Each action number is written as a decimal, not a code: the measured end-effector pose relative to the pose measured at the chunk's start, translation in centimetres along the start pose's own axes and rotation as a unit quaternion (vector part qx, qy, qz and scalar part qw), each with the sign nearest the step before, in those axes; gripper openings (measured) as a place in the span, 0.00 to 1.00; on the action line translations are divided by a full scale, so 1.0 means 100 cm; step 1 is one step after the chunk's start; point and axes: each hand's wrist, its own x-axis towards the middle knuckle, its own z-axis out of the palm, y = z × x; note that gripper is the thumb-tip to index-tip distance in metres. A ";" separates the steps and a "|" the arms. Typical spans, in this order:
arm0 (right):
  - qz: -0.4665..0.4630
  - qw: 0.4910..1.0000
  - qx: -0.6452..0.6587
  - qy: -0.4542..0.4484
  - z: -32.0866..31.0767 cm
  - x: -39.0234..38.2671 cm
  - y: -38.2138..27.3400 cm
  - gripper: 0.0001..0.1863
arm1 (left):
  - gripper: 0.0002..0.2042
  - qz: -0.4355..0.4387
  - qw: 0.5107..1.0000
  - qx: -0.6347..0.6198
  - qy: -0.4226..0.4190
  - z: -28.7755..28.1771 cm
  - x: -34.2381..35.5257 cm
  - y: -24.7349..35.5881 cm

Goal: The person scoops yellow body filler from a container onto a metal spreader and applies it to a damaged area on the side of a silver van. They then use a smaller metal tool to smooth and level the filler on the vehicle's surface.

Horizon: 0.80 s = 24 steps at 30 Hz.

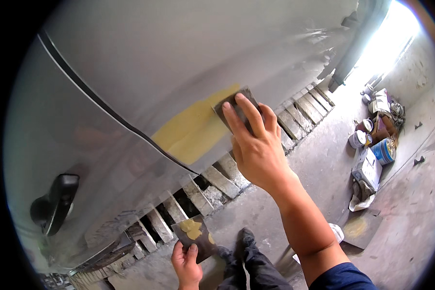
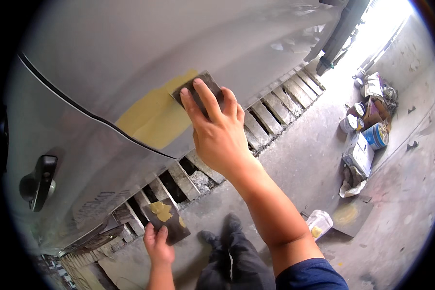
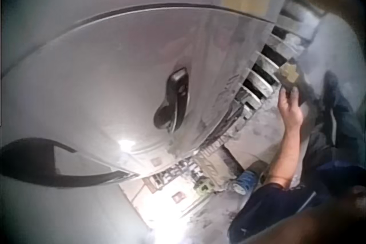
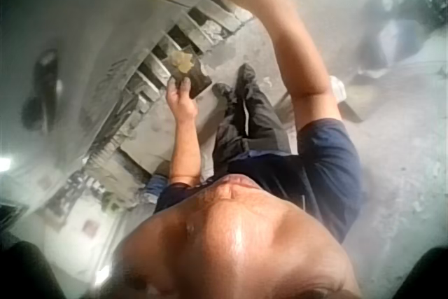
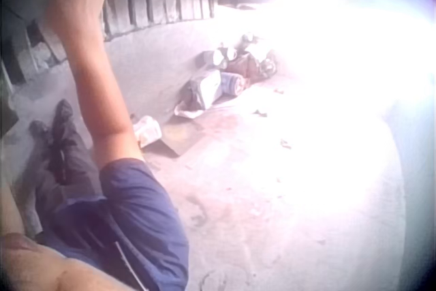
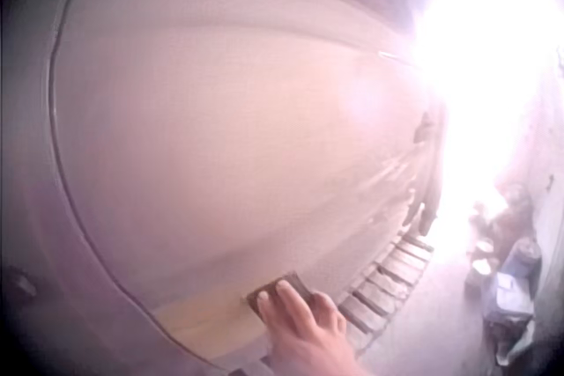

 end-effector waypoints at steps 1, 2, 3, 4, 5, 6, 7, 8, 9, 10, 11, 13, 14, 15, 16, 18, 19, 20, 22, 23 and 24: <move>0.001 1.000 -0.006 -0.016 -0.001 -0.004 -0.001 0.33 | 0.15 0.002 1.000 0.008 0.005 -0.001 -0.001 0.000; 0.001 0.999 -0.012 -0.032 -0.003 -0.008 -0.001 0.32 | 0.14 0.001 1.000 0.002 0.006 -0.002 -0.002 0.000; 0.002 0.999 -0.018 -0.048 -0.005 -0.011 -0.001 0.32 | 0.14 0.001 1.000 -0.004 0.006 -0.002 -0.003 0.000; -0.001 0.999 -0.010 -0.042 -0.008 -0.010 -0.002 0.32 | 0.14 0.000 1.000 -0.009 0.004 -0.002 -0.003 0.000; -0.005 0.999 -0.002 -0.036 -0.015 -0.007 -0.005 0.32 | 0.14 -0.002 1.000 -0.014 0.007 -0.002 -0.003 0.000; -0.008 0.999 0.007 -0.030 -0.020 -0.005 -0.008 0.32 | 0.14 -0.004 1.000 -0.018 0.009 -0.002 -0.003 -0.002; -0.015 1.000 0.013 -0.019 -0.023 -0.002 -0.011 0.32 | 0.14 -0.007 1.000 -0.022 0.010 -0.003 -0.003 -0.002; -0.022 1.000 0.019 -0.008 -0.024 0.003 -0.017 0.32 | 0.14 -0.010 1.000 -0.024 0.007 -0.003 -0.003 -0.002; -0.029 0.999 0.025 0.002 -0.023 0.007 -0.022 0.32 | 0.14 -0.012 1.000 -0.027 0.003 -0.003 -0.004 -0.002; -0.025 0.999 0.020 0.001 -0.021 0.010 -0.027 0.31 | 0.14 -0.014 0.999 -0.030 -0.001 -0.004 -0.004 -0.002; -0.020 1.000 0.014 0.002 -0.017 0.010 -0.029 0.31 | 0.14 -0.010 1.000 -0.028 -0.001 -0.005 -0.004 -0.003; -0.013 1.000 0.001 0.004 -0.004 0.005 -0.029 0.32 | 0.15 -0.004 1.000 -0.026 0.001 -0.006 -0.004 -0.003; -0.014 1.000 -0.006 0.001 0.002 0.000 -0.027 0.33 | 0.13 0.001 1.000 -0.022 0.007 -0.004 -0.004 -0.002; -0.011 1.000 -0.001 -0.007 0.005 -0.004 -0.025 0.34 | 0.12 0.005 1.000 -0.018 0.012 -0.002 -0.003 0.000; -0.008 1.000 0.005 -0.015 0.006 -0.009 -0.024 0.34 | 0.10 0.010 1.000 -0.013 0.020 0.000 -0.003 0.004; -0.008 0.999 0.009 -0.036 0.004 -0.018 -0.023 0.34 | 0.11 0.011 0.999 -0.014 0.030 0.003 -0.003 0.007; -0.010 0.999 0.006 -0.046 0.001 -0.023 -0.023 0.35 | 0.11 0.014 0.999 -0.014 0.035 0.005 -0.002 0.011; -0.012 0.998 0.004 -0.056 -0.003 -0.028 -0.023 0.35 | 0.12 0.008 0.998 -0.041 0.040 0.009 0.000 0.015; -0.045 0.989 0.115 -0.077 -0.015 -0.044 -0.024 0.35 | 0.14 -0.005 0.994 -0.096 0.050 0.020 0.003 0.025; -0.062 0.980 0.168 -0.090 -0.020 -0.053 -0.027 0.35 | 0.15 -0.005 0.990 -0.132 0.044 0.027 0.005 0.034; -0.089 0.955 0.264 -0.100 -0.025 -0.061 -0.032 0.34 | 0.16 -0.005 0.985 -0.169 0.038 0.036 0.007 0.044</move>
